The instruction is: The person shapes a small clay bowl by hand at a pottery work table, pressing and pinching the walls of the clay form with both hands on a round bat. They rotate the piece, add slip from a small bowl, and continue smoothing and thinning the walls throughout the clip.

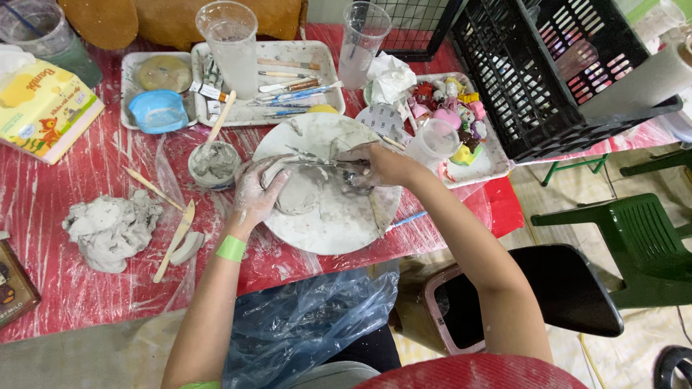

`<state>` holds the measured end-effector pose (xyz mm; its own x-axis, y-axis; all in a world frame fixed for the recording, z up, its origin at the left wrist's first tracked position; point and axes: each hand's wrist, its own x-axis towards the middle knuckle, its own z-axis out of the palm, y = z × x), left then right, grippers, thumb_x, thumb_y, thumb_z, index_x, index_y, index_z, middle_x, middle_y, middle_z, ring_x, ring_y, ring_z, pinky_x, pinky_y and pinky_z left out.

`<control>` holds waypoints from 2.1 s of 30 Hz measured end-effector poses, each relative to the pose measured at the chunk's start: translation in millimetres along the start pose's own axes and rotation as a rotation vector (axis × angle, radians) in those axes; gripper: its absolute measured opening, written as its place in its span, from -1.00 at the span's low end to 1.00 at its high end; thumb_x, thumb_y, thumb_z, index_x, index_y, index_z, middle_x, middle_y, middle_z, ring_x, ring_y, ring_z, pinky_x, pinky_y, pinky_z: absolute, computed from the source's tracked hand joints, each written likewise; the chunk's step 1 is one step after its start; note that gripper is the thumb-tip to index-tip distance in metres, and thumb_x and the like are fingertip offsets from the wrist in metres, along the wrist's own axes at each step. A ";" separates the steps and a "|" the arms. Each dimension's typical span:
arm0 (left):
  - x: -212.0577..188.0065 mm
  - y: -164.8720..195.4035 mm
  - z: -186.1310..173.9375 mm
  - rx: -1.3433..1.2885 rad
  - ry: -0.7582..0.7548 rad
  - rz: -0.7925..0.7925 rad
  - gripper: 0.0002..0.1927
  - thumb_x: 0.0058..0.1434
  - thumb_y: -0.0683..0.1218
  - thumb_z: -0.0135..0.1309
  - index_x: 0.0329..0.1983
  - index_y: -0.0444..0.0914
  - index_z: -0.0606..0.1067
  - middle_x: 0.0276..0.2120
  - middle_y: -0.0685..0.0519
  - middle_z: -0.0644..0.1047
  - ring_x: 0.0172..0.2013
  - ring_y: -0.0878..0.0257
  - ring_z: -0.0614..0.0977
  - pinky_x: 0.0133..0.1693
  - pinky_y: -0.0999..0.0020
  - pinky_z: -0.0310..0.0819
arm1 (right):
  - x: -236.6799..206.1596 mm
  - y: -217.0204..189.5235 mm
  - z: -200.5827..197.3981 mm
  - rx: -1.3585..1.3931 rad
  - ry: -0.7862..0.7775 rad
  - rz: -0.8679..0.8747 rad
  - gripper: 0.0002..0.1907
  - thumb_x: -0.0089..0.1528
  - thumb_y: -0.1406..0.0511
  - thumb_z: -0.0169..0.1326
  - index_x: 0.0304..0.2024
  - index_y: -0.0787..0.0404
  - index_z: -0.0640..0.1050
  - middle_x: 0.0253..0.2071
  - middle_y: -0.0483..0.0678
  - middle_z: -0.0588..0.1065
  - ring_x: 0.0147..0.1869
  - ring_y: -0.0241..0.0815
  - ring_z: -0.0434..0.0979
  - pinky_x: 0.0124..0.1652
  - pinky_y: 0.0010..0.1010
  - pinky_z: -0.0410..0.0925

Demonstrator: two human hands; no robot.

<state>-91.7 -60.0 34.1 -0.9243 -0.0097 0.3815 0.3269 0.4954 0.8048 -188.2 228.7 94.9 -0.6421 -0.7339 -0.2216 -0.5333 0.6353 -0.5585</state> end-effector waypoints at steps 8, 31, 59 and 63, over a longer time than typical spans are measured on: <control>2.1 1.5 3.1 0.018 0.032 -0.021 -0.64 0.29 0.10 0.17 0.05 -0.17 0.62 0.02 -0.05 0.63 0.11 -0.01 0.53 0.29 0.09 0.14 | 4.9 10.3 -6.8 -0.072 0.058 -0.021 -0.36 0.03 0.26 0.37 0.20 -0.03 0.58 -0.06 0.02 0.61 -0.05 -0.04 0.61 0.00 -0.28 0.44; -1.2 8.7 5.3 -0.069 0.034 -0.063 -0.57 0.24 -0.03 0.26 0.15 -0.19 0.48 0.03 -0.01 0.61 0.14 0.08 0.55 0.31 0.11 0.12 | 42.5 -1.8 -25.4 -0.080 0.040 -0.180 -0.49 0.00 0.36 0.36 0.04 0.03 0.65 -0.16 -0.02 0.62 -0.15 -0.08 0.61 -0.08 -0.28 0.45; -18.5 10.4 5.9 -0.335 0.072 -0.030 -0.07 -0.01 0.05 0.38 0.35 -0.26 0.18 0.32 -0.14 0.35 0.33 -0.03 0.36 0.34 0.10 0.13 | 61.5 -23.8 -36.4 -0.218 -0.040 -0.234 -0.46 0.02 0.47 0.24 0.07 0.03 0.64 0.02 -0.03 0.59 0.12 -0.02 0.55 0.12 -0.29 0.40; -38.4 8.6 14.1 -0.069 0.143 -0.014 -0.45 0.22 -0.01 0.26 0.23 -0.34 0.50 0.44 -0.19 0.28 0.44 -0.08 0.24 0.42 0.07 0.01 | 57.5 -36.4 -36.9 -0.252 -0.040 -0.246 -0.40 -0.07 0.51 0.22 0.03 0.03 0.66 -0.05 -0.03 0.60 0.08 0.00 0.56 0.09 -0.27 0.39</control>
<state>-56.1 -43.1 19.9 -0.8932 -0.1419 0.4267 0.3314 0.4335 0.8380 -226.0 172.3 132.0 -0.4586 -0.8777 -0.1387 -0.7914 0.4744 -0.3855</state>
